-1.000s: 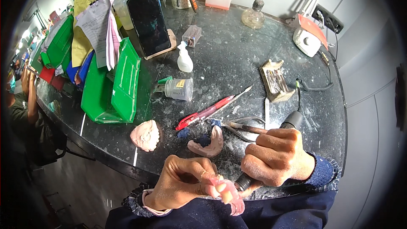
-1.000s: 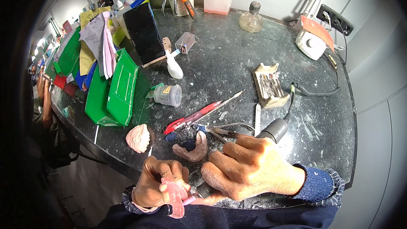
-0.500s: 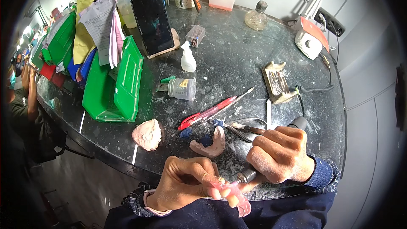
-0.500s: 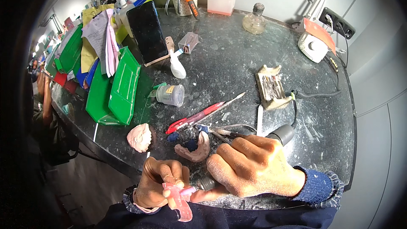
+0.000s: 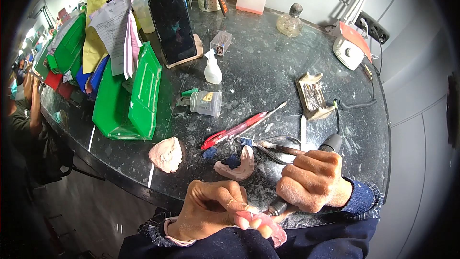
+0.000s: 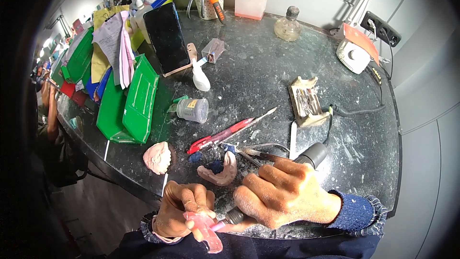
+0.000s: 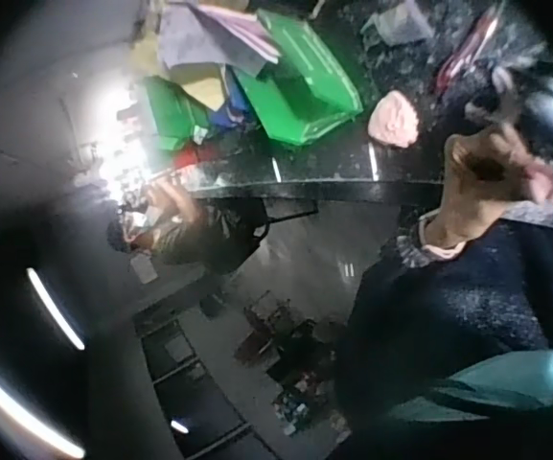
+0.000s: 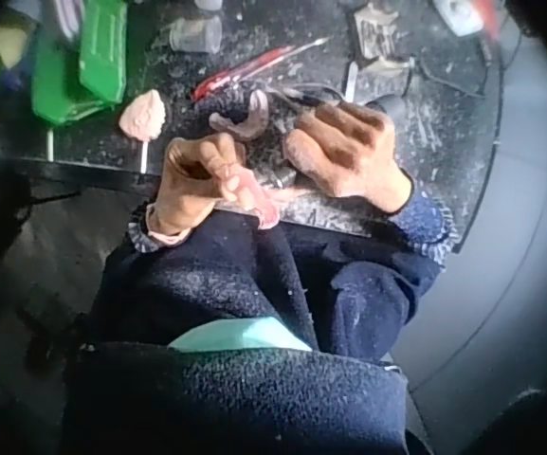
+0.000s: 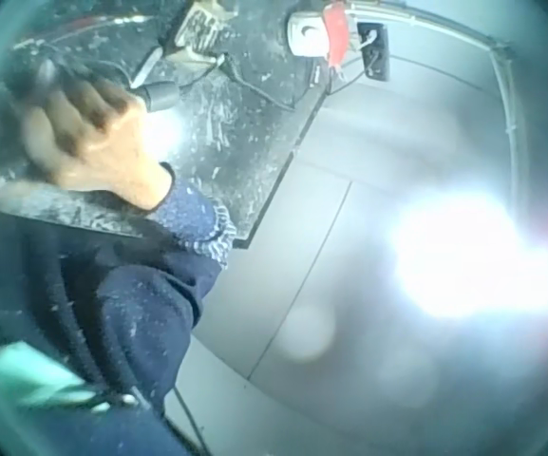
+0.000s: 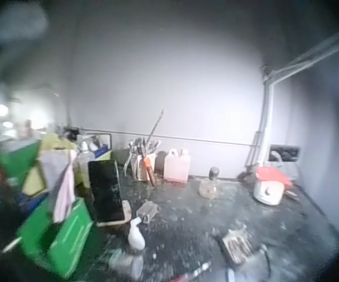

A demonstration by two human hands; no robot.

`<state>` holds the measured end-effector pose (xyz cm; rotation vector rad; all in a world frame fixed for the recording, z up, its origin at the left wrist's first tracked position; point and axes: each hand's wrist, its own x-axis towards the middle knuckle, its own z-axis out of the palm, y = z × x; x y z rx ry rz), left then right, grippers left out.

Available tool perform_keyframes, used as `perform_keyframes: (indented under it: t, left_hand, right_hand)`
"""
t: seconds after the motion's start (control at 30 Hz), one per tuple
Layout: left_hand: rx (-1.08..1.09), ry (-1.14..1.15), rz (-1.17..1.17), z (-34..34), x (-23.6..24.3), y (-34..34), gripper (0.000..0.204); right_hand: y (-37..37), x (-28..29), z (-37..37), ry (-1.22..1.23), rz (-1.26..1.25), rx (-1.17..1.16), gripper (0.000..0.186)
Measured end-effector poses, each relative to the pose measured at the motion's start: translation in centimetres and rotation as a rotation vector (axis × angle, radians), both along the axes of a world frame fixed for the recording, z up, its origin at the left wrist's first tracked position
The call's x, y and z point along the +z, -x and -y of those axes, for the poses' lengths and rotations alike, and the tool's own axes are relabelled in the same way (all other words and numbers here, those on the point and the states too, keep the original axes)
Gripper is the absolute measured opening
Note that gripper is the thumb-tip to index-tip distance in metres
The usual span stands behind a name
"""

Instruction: The person grinds and shapes a denture with a rotary tool, then fits the denture onto a plaster dental cast.

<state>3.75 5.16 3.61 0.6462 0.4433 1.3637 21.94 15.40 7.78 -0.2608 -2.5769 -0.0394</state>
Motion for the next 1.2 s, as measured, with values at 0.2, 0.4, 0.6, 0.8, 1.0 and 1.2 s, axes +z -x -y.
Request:
perform_keyframes:
  t: [0.2, 0.4, 0.6, 0.8, 1.0, 1.2]
  left_hand:
    - [0.005, 0.015, -0.063, 0.09, -0.06, -0.14, 0.016]
    - [0.031, 0.069, -0.005, 0.28, -0.16, -0.28, 0.016]
    - [-0.004, 0.084, -0.018, 0.14, -0.16, -0.05, 0.017]
    - [-0.046, 0.155, 0.029, 0.10, 0.01, -0.42, 0.017]
    - [-0.076, 0.136, 0.172, 0.14, -0.52, -0.16, 0.012]
    - [-0.094, 0.107, 0.194, 0.16, -0.40, -0.15, 0.009]
  right_hand:
    - [0.00, 0.49, -0.04, 0.067, 0.028, -0.020, 0.049]
    - [-0.12, 0.06, -0.22, -0.007, 0.010, 0.071, 0.051]
    - [0.21, -0.06, -0.07, 0.070, 0.009, 0.013, 0.052]
    - [0.25, 0.03, -0.26, 0.158, -0.008, -0.003, 0.052]
    - [-0.08, 0.08, -0.09, 0.187, 0.029, 0.084, 0.050]
    - [0.30, -0.06, 0.01, 0.215, -0.017, 0.019, 0.050]
